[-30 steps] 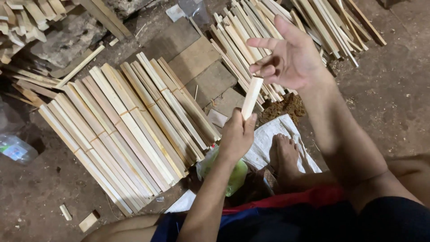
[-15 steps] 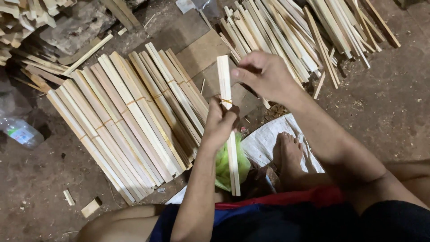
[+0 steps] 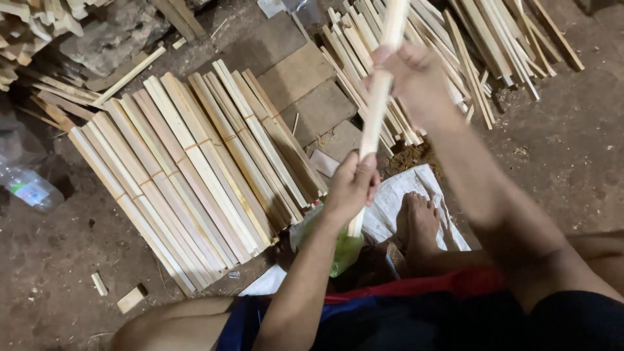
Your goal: Bundling thin wooden strips together using rubber bands in a workshop environment.
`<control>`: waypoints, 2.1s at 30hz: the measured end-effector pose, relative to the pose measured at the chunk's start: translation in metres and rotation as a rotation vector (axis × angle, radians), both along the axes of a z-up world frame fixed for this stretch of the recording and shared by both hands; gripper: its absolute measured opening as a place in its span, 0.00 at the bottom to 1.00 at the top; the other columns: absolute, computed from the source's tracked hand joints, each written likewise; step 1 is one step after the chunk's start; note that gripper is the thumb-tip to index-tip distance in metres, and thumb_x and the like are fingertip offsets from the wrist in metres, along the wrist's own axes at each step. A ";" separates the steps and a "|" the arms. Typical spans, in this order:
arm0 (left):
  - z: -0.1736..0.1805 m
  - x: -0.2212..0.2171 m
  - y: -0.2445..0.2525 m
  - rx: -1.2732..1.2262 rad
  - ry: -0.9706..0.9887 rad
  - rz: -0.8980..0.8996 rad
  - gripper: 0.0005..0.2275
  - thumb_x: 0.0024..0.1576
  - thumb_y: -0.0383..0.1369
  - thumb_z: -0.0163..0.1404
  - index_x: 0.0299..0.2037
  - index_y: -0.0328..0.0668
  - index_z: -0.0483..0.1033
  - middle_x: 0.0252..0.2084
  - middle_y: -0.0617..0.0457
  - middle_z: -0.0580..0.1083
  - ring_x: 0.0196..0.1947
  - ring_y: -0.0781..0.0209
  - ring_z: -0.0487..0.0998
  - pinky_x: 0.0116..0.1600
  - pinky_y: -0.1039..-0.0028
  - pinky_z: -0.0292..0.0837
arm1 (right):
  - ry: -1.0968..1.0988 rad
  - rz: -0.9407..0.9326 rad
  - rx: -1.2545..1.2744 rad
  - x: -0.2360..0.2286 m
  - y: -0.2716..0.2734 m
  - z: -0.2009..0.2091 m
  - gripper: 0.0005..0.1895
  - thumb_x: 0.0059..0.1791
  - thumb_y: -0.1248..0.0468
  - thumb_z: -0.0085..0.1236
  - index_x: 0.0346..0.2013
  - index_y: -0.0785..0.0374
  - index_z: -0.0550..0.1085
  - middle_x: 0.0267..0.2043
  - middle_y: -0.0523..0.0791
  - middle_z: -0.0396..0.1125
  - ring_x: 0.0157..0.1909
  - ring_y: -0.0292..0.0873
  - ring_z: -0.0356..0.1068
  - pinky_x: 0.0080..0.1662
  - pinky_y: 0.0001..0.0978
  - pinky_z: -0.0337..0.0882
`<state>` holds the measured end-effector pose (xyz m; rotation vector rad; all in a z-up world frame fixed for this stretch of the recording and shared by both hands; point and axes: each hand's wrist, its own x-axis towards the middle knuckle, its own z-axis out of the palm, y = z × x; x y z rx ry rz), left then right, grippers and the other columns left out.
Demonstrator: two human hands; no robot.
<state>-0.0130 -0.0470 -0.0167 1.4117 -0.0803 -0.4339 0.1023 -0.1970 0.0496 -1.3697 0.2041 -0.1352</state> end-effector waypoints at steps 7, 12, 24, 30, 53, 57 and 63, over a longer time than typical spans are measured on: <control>0.003 0.006 0.031 -0.038 0.174 0.235 0.15 0.70 0.41 0.39 0.51 0.33 0.68 0.26 0.51 0.67 0.16 0.69 0.68 0.18 0.80 0.67 | 0.109 0.341 -0.105 -0.031 0.052 -0.059 0.10 0.51 0.59 0.65 0.35 0.64 0.80 0.25 0.42 0.70 0.26 0.32 0.68 0.26 0.20 0.71; 0.007 0.004 0.026 0.011 0.210 0.163 0.16 0.70 0.41 0.38 0.53 0.32 0.68 0.28 0.51 0.69 0.16 0.69 0.69 0.18 0.79 0.68 | 0.160 0.209 -0.055 -0.014 0.039 -0.013 0.15 0.50 0.54 0.67 0.40 0.62 0.78 0.24 0.38 0.65 0.24 0.29 0.67 0.25 0.14 0.72; 0.026 0.021 0.036 0.246 0.299 0.533 0.26 0.65 0.47 0.42 0.71 0.46 0.63 0.65 0.32 0.66 0.66 0.38 0.68 0.66 0.51 0.64 | 0.187 0.488 -0.381 -0.043 0.058 -0.056 0.09 0.50 0.59 0.63 0.41 0.59 0.82 0.31 0.45 0.76 0.34 0.35 0.74 0.39 0.24 0.75; -0.026 0.037 0.063 0.007 0.166 0.756 0.09 0.64 0.34 0.50 0.51 0.43 0.77 0.39 0.51 0.67 0.30 0.63 0.70 0.31 0.76 0.75 | 0.314 0.728 -0.838 -0.057 0.072 -0.071 0.30 0.39 0.38 0.67 0.48 0.51 0.81 0.46 0.47 0.77 0.50 0.51 0.76 0.53 0.42 0.73; -0.015 0.025 0.131 1.427 -0.352 0.977 0.30 0.44 0.36 0.68 0.58 0.47 0.71 0.64 0.42 0.57 0.68 0.32 0.50 0.73 0.36 0.35 | -0.254 0.844 -0.810 -0.065 0.181 -0.110 0.14 0.40 0.69 0.54 0.12 0.75 0.65 0.12 0.60 0.60 0.17 0.54 0.65 0.23 0.39 0.67; -0.015 0.026 0.141 1.468 -0.183 0.888 0.32 0.43 0.36 0.68 0.59 0.48 0.69 0.66 0.43 0.53 0.70 0.33 0.46 0.72 0.34 0.27 | -0.342 0.909 -0.895 -0.069 0.188 -0.116 0.12 0.39 0.70 0.53 0.12 0.73 0.66 0.12 0.61 0.60 0.15 0.65 0.63 0.20 0.52 0.61; -0.013 0.026 0.145 1.464 -0.060 0.821 0.32 0.45 0.33 0.67 0.61 0.53 0.65 0.67 0.42 0.51 0.70 0.34 0.49 0.73 0.35 0.28 | -0.250 0.900 -0.944 -0.068 0.196 -0.110 0.06 0.37 0.72 0.50 0.15 0.69 0.66 0.13 0.58 0.62 0.19 0.67 0.68 0.20 0.52 0.61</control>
